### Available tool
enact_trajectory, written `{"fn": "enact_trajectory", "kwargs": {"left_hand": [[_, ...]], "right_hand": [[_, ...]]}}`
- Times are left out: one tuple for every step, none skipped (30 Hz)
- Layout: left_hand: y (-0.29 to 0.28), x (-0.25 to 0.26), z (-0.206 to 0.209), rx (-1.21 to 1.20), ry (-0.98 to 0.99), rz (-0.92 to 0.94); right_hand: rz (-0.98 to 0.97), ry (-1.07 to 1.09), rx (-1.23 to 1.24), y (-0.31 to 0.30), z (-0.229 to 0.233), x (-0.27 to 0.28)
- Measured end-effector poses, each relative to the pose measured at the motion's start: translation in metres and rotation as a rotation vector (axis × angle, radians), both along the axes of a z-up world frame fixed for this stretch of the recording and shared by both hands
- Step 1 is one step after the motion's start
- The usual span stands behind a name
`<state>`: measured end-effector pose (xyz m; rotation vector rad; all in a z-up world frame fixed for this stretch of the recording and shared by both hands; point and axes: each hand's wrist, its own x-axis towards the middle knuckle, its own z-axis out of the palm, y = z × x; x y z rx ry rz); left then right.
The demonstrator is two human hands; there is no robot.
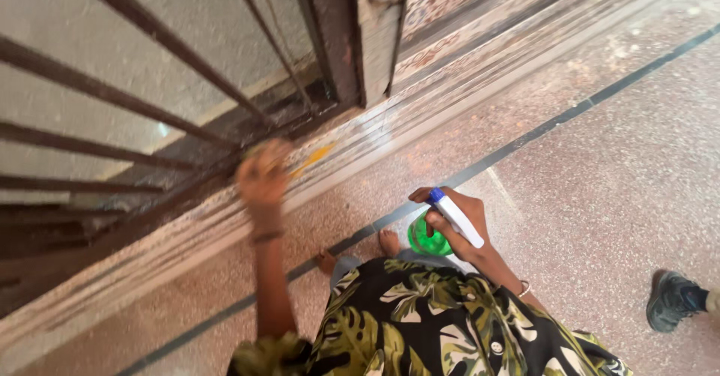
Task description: The person wipes the metal bars and frame of a gate using a cloth while holding a spray bottle in the other hand.
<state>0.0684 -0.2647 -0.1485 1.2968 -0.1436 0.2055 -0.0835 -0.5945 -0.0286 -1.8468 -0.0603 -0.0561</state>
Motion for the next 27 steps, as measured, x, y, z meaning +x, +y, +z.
{"fn": "enact_trajectory", "kwargs": {"left_hand": [[0.025,-0.013,0.012,-0.175,0.157,0.064],[0.051,-0.032,0.024,0.190,-0.096,0.288],[0.069,-0.040,0.031,0.557,-0.354,0.501],[0.075,-0.039,0.030,0.558,-0.358,0.505],[0.082,-0.036,0.026,0.533,-0.387,0.596],[0.091,-0.034,0.022,0.509,-0.416,0.688],[0.100,-0.031,0.017,0.484,-0.444,0.779],[0.107,-0.029,0.010,0.456,-0.468,0.864],[0.094,-0.026,-0.005,0.144,-0.397,0.758],[0.072,-0.019,-0.020,-0.168,-0.316,0.656],[0.056,0.003,-0.029,-0.582,-0.389,0.365],[0.029,-0.003,-0.036,-0.265,-0.101,0.345],[-0.001,0.002,-0.038,0.017,-0.179,0.217],[-0.020,0.006,-0.037,0.311,-0.231,0.101],[-0.037,0.014,-0.032,0.948,-0.454,0.229],[-0.042,0.023,-0.025,1.607,-0.642,0.318],[-0.031,0.030,-0.019,1.229,-0.694,0.272],[-0.007,0.024,-0.017,1.244,-0.662,0.311],[0.018,0.020,-0.016,1.300,-0.756,0.310],[0.040,0.019,-0.017,1.347,-0.857,0.311],[0.073,0.017,-0.021,1.537,-0.860,0.435],[0.110,0.010,-0.026,1.724,-0.864,0.540],[0.141,-0.002,-0.031,1.660,-0.733,0.566],[0.173,-0.015,-0.032,1.596,-0.615,0.589],[0.204,-0.033,-0.030,1.613,-0.574,0.638],[0.222,-0.052,-0.027,1.624,-0.537,0.678],[0.223,-0.061,-0.027,1.624,-0.528,0.688]], "right_hand": [[0.006,-0.021,0.068,0.002,0.003,-0.001],[0.005,-0.030,0.070,0.005,0.006,0.000],[0.004,-0.047,0.069,0.008,0.007,0.001],[0.007,-0.058,0.068,0.012,0.008,0.000],[0.010,-0.062,0.070,0.016,0.008,0.000],[0.016,-0.030,0.046,0.022,0.007,0.002],[0.023,0.003,0.022,0.030,0.005,0.004],[0.022,0.004,0.023,0.037,0.003,0.005],[0.056,-0.034,-0.071,0.045,0.001,0.009],[0.101,-0.070,-0.170,0.051,0.001,0.011],[0.111,-0.066,-0.175,0.061,0.001,0.009],[0.107,-0.056,-0.154,0.073,0.001,0.013],[0.103,-0.046,-0.134,0.086,0.000,0.016],[0.160,-0.038,-0.129,0.099,-0.003,0.017],[0.131,0.018,-0.070,0.109,-0.005,0.018],[0.098,0.082,-0.008,0.118,-0.009,0.016],[0.119,0.038,-0.016,0.125,-0.011,0.013],[0.134,-0.020,-0.035,0.128,-0.012,0.014],[0.108,-0.007,0.019,0.133,-0.016,0.007],[0.078,0.001,0.064,0.135,-0.018,0.001],[0.090,-0.016,0.215,0.134,-0.021,0.001],[0.084,-0.026,0.369,0.132,-0.025,-0.005],[0.052,-0.026,0.419,0.126,-0.023,-0.014],[0.017,-0.028,0.478,0.122,-0.022,-0.022],[0.019,-0.017,0.495,0.117,-0.017,-0.028],[0.012,-0.005,0.508,0.110,-0.009,-0.035],[0.024,-0.003,0.504,0.107,-0.002,-0.036]]}}
